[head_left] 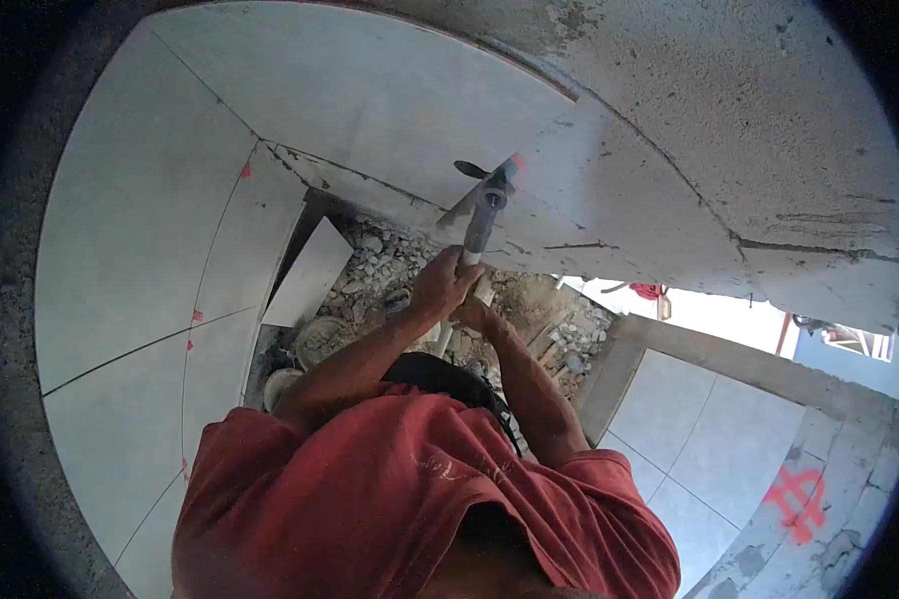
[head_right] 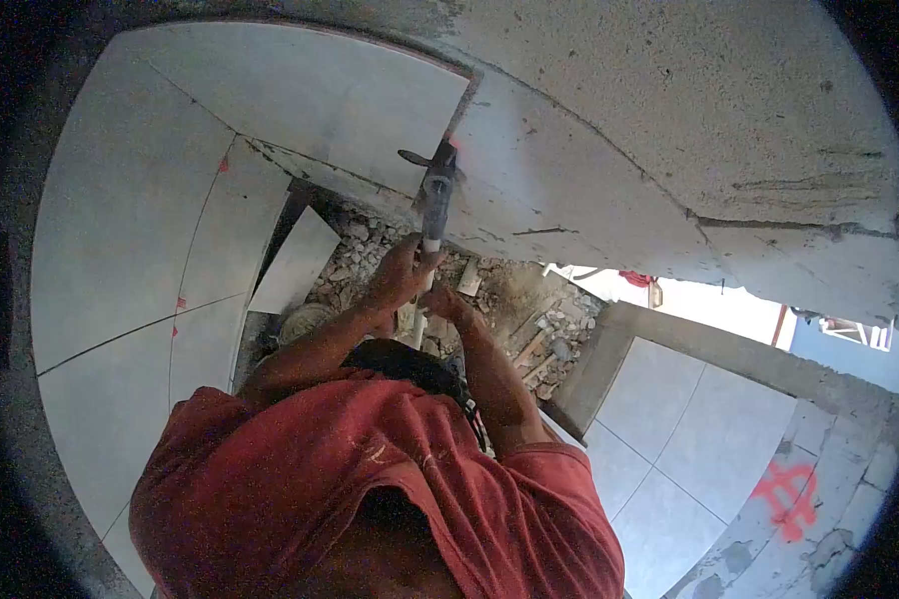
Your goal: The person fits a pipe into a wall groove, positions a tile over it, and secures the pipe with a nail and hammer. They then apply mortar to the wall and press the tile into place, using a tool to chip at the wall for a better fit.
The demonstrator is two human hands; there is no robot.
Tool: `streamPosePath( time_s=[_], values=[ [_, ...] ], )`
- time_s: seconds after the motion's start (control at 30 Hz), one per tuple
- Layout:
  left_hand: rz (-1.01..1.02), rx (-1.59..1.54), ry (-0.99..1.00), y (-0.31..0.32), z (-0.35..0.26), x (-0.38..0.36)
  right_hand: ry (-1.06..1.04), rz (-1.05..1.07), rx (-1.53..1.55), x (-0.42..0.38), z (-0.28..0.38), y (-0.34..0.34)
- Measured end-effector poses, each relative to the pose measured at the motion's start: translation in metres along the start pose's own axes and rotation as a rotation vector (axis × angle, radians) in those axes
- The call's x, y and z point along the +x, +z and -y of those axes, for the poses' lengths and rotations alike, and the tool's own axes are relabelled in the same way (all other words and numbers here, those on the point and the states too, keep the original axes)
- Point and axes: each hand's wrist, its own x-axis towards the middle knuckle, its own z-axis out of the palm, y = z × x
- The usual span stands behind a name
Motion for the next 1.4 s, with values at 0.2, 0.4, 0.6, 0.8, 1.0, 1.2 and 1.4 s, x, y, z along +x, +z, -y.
streamPosePath(
  time_s=[0.2, 0.4, 0.6, 0.8, 1.0, 1.2, 1.4],
  values=[
    [-0.005, 0.035, -0.004, -0.013, -0.022, 0.008, -0.093, 0.216, -0.411, 0.016, -0.007, -0.025],
    [-0.092, 0.042, 0.023, -0.013, -0.024, 0.029, -0.226, 0.282, -0.961, 0.027, 0.024, -0.042],
    [-0.063, -0.071, -0.077, -0.019, -0.025, 0.041, -0.157, -0.02, -0.476, 0.052, 0.045, -0.037],
    [-0.105, -0.022, -0.011, -0.005, 0.015, 0.054, -0.17, -0.066, -1.172, 0.078, 0.062, -0.043],
    [-0.135, 0.184, -0.042, 0.004, 0.033, 0.059, -0.641, -0.494, -0.371, 0.037, 0.095, -0.051],
    [-0.114, 0.226, 0.021, -0.001, 0.025, 0.061, -0.768, -0.897, -0.73, -0.071, 0.227, -0.02],
    [-0.087, 0.203, -0.035, -0.009, 0.004, 0.058, -0.724, -0.786, -0.783, -0.084, 0.283, -0.007]
  ],
)
